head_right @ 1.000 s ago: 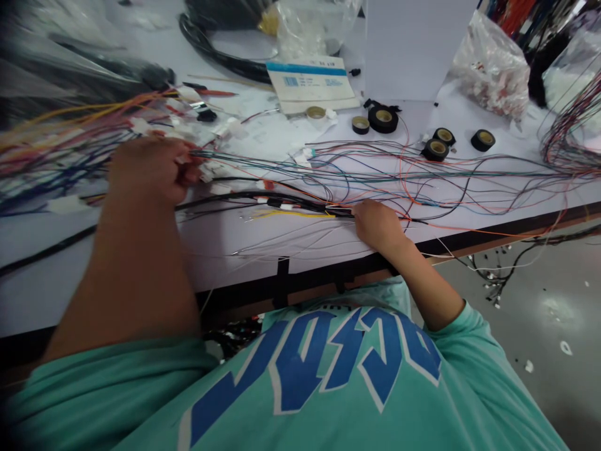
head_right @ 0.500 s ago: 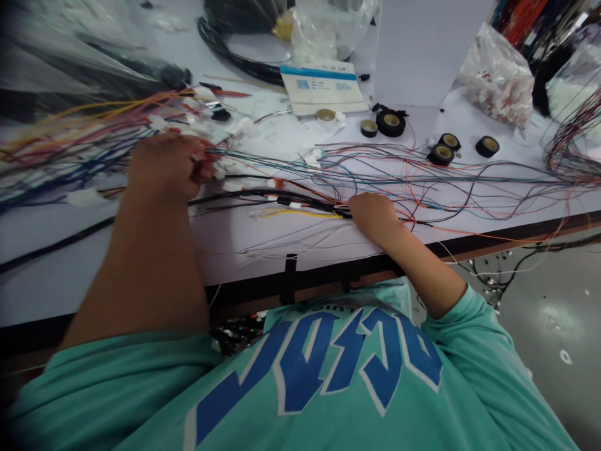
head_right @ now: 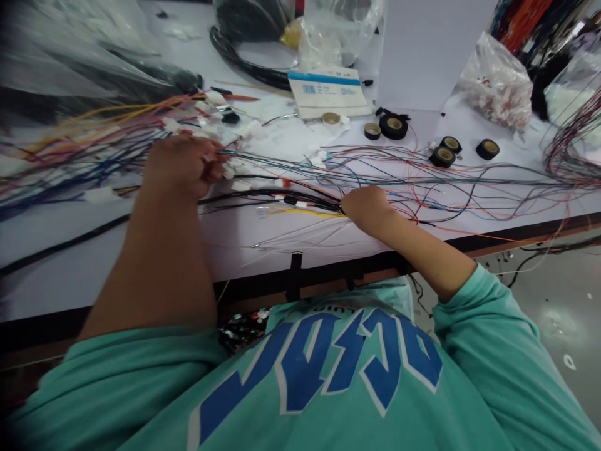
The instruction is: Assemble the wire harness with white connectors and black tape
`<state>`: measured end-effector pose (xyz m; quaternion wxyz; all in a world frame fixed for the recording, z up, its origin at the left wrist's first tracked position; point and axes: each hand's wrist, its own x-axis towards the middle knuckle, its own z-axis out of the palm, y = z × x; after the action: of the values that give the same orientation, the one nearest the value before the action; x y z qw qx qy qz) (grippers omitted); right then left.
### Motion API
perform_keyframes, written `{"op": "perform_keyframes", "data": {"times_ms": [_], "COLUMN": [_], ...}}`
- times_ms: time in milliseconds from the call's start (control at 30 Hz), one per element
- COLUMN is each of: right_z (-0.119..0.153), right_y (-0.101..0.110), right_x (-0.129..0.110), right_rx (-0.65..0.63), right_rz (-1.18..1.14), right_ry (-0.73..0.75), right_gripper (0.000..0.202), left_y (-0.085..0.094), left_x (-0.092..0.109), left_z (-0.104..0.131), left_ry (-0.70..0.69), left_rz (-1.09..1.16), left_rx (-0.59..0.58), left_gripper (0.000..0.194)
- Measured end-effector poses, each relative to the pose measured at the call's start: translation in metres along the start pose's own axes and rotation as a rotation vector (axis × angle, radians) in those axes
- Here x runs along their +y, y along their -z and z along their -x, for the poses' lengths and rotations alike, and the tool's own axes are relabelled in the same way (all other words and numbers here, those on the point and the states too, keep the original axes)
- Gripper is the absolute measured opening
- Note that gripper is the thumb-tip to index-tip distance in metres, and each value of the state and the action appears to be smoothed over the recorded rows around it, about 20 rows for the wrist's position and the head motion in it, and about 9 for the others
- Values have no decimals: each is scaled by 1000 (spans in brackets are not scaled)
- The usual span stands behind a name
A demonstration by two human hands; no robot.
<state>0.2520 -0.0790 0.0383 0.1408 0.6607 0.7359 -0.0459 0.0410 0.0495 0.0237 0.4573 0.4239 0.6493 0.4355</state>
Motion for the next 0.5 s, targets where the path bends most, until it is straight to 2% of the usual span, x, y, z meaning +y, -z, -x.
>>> {"op": "perform_keyframes", "data": {"times_ms": [133,267,333,500], "right_z": [4,13,15,12], "right_y": [2,-1,-9,-32], "right_x": [4,17,28,50], "right_rx": [-54,-37,21,201], "right_rz": [44,-51,-193,-737], "right_ry": [-85,-134,-127,-32], "right_gripper": [35,31,23,7], "left_y": [-2,-3,-2,-1], "left_x": [3,1,-1,0], "left_z": [2,1,0,0], "left_ry": [15,-3,-12,-19], "left_rz": [-5,1,6,-26], "left_rx": [24,14,10,10], "left_gripper": [25,23,23,23]}}
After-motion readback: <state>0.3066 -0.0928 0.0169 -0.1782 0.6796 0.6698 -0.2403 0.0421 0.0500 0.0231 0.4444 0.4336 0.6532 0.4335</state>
